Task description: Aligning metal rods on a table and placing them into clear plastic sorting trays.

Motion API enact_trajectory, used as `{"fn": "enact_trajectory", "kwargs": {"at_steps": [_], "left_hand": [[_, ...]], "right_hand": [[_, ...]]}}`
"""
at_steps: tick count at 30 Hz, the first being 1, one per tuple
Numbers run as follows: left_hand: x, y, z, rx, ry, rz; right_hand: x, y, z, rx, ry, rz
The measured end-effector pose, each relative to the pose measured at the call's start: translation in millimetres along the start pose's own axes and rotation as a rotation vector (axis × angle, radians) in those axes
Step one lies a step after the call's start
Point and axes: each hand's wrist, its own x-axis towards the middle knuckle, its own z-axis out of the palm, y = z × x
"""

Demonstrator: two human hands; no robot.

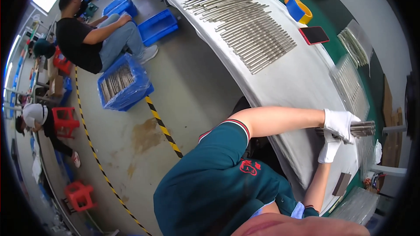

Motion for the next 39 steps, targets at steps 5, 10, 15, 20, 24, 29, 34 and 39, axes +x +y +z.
{"fn": "enact_trajectory", "kwargs": {"at_steps": [5,10,15,20,24,29,34,39], "left_hand": [[-4.8,-0.4,-15.6,0.139,-0.014,-0.043],[11.3,-3.6,-6.2,-0.061,0.139,-0.060],[13.2,-57.7,-56.0,-0.784,0.620,-0.330],[16.6,-83.9,-69.1,-0.937,0.708,-0.357],[22.0,-86.6,-67.4,-0.964,0.727,-0.446],[15.5,-81.0,-75.0,-0.956,0.681,-0.546],[19.7,-52.6,-55.5,-0.991,0.710,-0.515],[13.7,-66.8,-72.8,-1.004,0.669,-0.510]], "right_hand": [[-2.3,-24.5,8.9,0.154,-0.196,0.053],[20.5,-27.6,-4.2,0.210,-0.239,0.042],[37.5,-132.8,7.9,0.539,-0.625,0.570],[53.4,-122.1,15.1,0.570,-0.718,0.709],[49.1,-120.0,11.1,0.657,-0.700,0.749],[52.2,-124.1,10.3,0.684,-0.738,0.782],[57.2,-124.4,-8.2,0.695,-0.755,0.746],[57.5,-130.2,-4.5,0.801,-0.827,0.773]]}}
